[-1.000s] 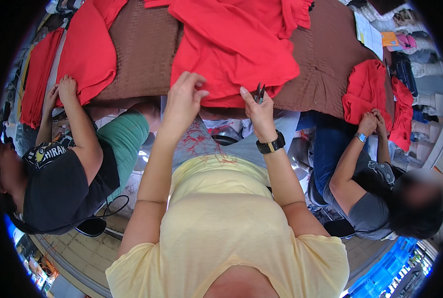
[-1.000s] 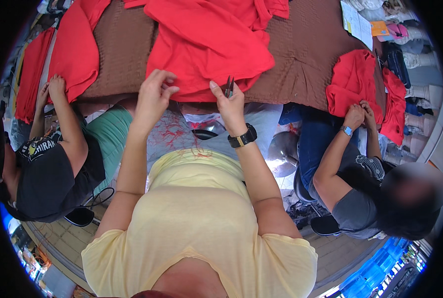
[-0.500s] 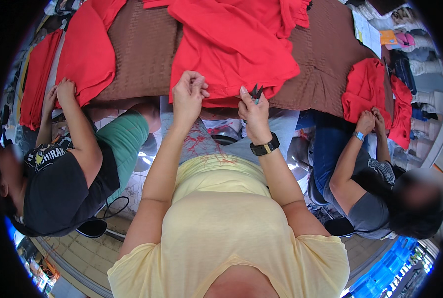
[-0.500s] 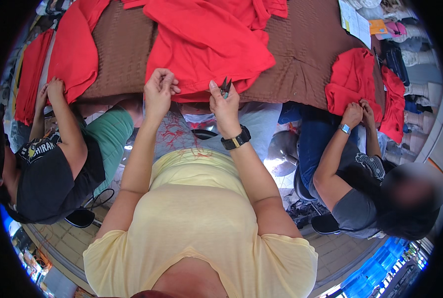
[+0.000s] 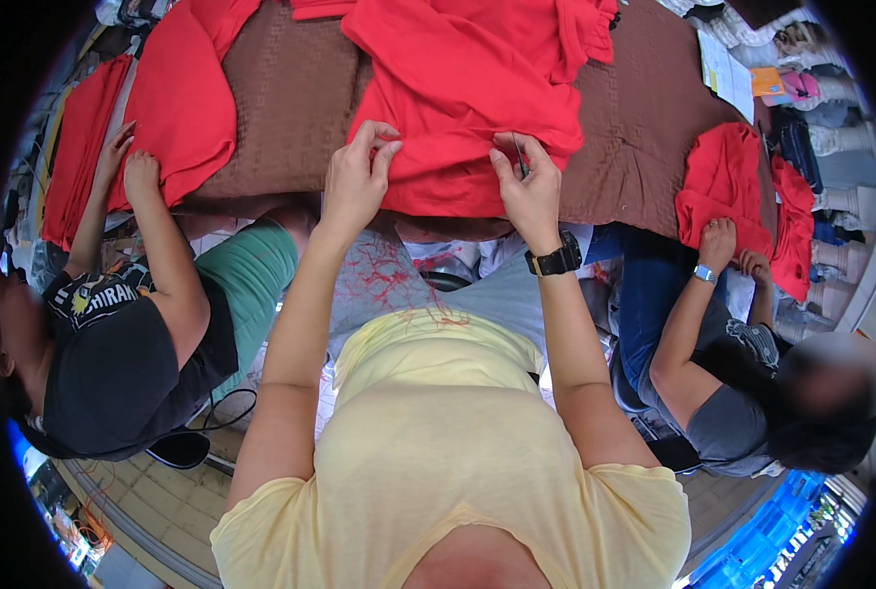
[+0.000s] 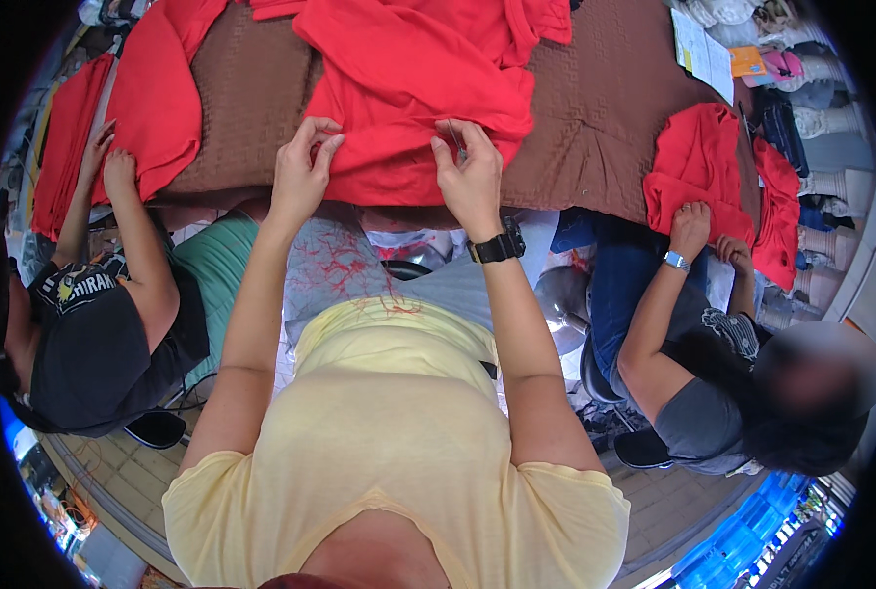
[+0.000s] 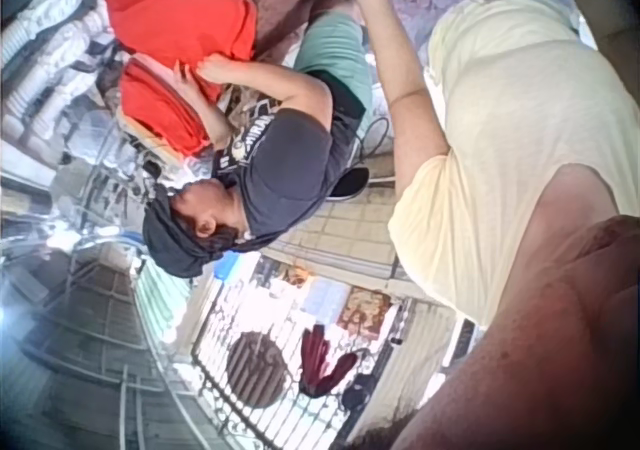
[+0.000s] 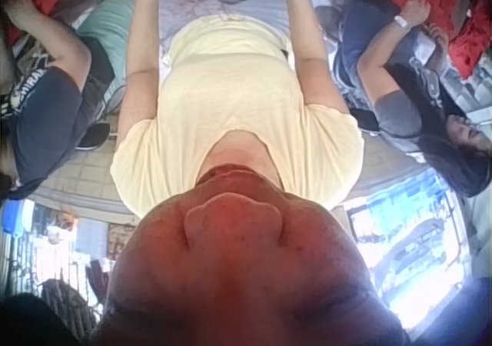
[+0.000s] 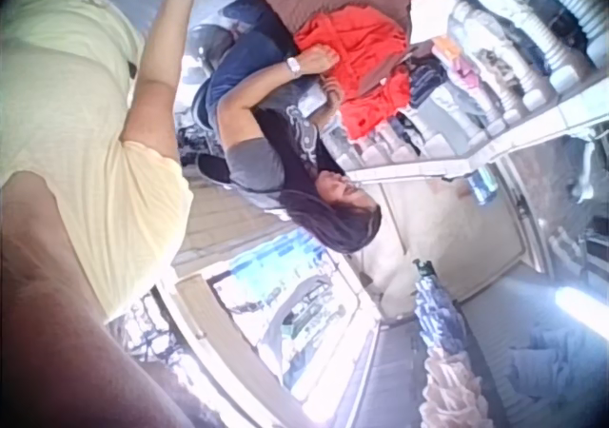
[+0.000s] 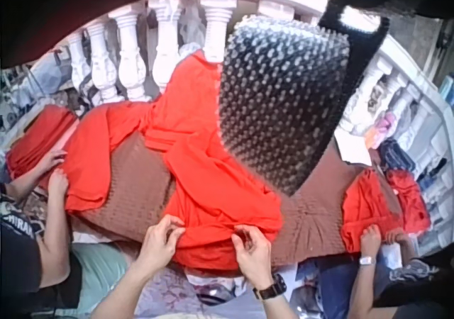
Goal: The person folds several red shirts one at a time, makes notes in a notebook with a pen, and then handles a small stack of black shirts.
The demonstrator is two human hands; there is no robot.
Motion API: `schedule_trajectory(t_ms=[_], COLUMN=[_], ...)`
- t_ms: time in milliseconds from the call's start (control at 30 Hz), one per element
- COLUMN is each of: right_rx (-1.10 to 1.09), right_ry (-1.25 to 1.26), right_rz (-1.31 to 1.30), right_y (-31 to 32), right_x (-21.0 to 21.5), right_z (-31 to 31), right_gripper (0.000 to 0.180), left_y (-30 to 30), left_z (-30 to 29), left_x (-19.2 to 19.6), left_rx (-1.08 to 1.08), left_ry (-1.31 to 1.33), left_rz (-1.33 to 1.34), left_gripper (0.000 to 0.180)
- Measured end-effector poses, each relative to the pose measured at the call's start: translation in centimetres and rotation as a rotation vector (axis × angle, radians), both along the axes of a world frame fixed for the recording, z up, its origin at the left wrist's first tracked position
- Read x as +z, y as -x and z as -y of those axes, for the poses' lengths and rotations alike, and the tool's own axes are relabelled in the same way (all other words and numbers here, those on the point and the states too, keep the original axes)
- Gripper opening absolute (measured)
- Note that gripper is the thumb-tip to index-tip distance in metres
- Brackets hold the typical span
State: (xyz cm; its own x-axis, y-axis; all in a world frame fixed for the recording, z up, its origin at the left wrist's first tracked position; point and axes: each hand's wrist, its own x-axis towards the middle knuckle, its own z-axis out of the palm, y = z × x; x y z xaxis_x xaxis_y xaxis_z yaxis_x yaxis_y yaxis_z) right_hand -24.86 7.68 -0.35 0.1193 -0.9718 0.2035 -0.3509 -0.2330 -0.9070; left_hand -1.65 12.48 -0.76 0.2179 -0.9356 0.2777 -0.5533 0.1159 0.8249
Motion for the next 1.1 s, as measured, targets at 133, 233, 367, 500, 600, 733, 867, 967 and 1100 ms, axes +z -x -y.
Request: schedule_trajectory(t_ms=[133,233,367,500,600,733,867,967,1100], right_rx=[0.066,0.135,0.17,0.075,0.365,0.74,0.495,0.1,0.391], right_ry=[0.214,0.252,0.285,0.403,0.257,-0.238,-0.061,0.419,0.188], right_rz=[-0.089,-0.137,-0.257,-0.353,-0.46,-0.145,-0.162,-0.35,-0.085], right_y=[-0.2,-0.2,-0.3,-0.3,0.8,0.7,-2.3,-5.5,-7.3], right_x=[-0.4,-0.4,0.0,1.3,1.3,9.0,7.6,2.9,3.8], right_z=[1.5,3.0,4.8,6.8,9.6,7.9,11.4,11.8,8.1], right_gripper=[0.031,0.034,0.035,0.033,0.031,0.031,0.034,0.029,0.016], left_y=[1.4,5.1,4.2,2.7,1.6,-1.0,-3.2,-4.6,-3.1], left_z=[0.3,-0.2,2.0,2.4,1.9,-0.9,1.8,3.3,2.6], left_x=[1.0,1.4,-1.6,2.4,5.3,7.4,5.3,1.9,2.6], left_rx=[0.212,0.02,0.015,-0.029,-0.072,-0.09,-0.071,0.03,0.193], left_ry=[0.277,0.25,0.134,0.024,0.221,0.119,0.029,0.068,0.321], left_rz=[0.529,0.157,0.386,0.068,0.19,-0.092,-0.076,0.112,0.279], left_gripper=[0.018,0.023,0.025,0.015,0.014,0.011,0.012,0.015,0.014])
